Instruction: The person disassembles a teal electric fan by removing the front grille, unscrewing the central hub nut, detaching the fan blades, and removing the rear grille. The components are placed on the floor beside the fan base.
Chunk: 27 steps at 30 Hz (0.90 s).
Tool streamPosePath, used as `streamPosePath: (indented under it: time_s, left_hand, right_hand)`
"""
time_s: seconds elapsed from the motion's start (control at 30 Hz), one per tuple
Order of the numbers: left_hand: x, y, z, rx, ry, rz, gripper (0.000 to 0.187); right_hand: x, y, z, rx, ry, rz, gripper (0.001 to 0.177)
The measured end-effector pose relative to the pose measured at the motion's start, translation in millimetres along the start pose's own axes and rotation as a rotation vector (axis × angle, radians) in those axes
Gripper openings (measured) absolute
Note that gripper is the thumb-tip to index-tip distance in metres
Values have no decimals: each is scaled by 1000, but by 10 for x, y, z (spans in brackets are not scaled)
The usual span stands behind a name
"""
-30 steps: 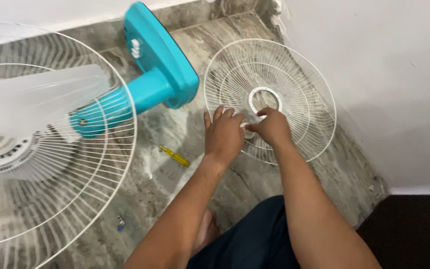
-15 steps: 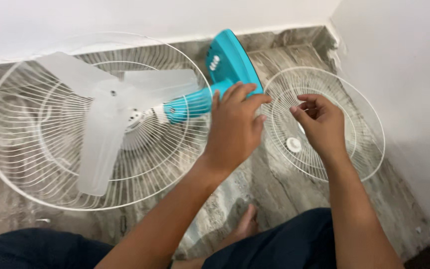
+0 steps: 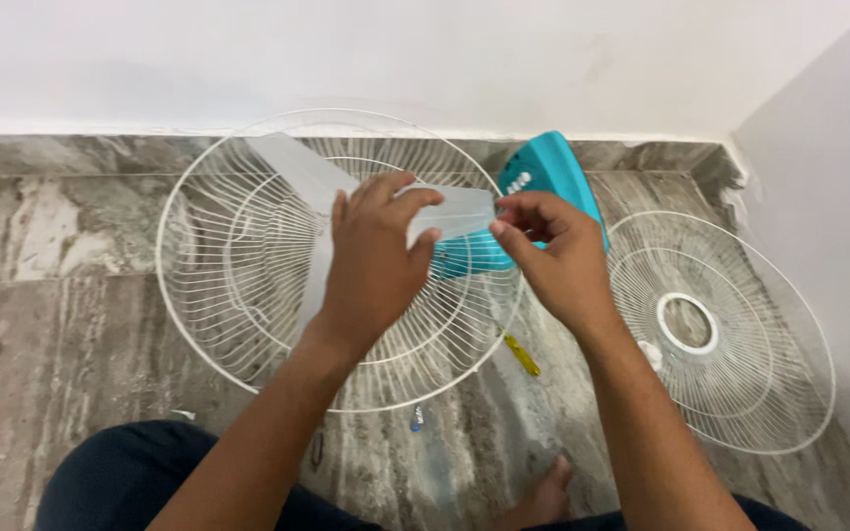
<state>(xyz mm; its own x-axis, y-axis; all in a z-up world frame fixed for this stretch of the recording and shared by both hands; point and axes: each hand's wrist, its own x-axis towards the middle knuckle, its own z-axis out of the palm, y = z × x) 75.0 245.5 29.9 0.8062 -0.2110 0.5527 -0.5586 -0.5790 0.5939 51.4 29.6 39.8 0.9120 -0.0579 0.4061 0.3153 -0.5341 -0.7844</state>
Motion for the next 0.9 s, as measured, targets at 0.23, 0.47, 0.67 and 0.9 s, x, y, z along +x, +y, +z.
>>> streamPosePath:
  time_s: [0.23,0.47,0.67,0.9]
  left_hand:
    - [24,-863,-248,68,-11,-137,67]
    - [57,-1162,-74,41,-194,-164,74]
    - [-190,-1093,-114,-149,-89,-102,66]
    - [-119,-1008,-249,-199,-114,-176,54]
  right_hand:
    - [161,-205,719,-7,-178,-34,27]
    - [345,-101,1203,-167,-304,-162,52]
    - [193,81,1223,-238,-389,-170,52]
    - [64,148,1280,-234,-341,-160,53]
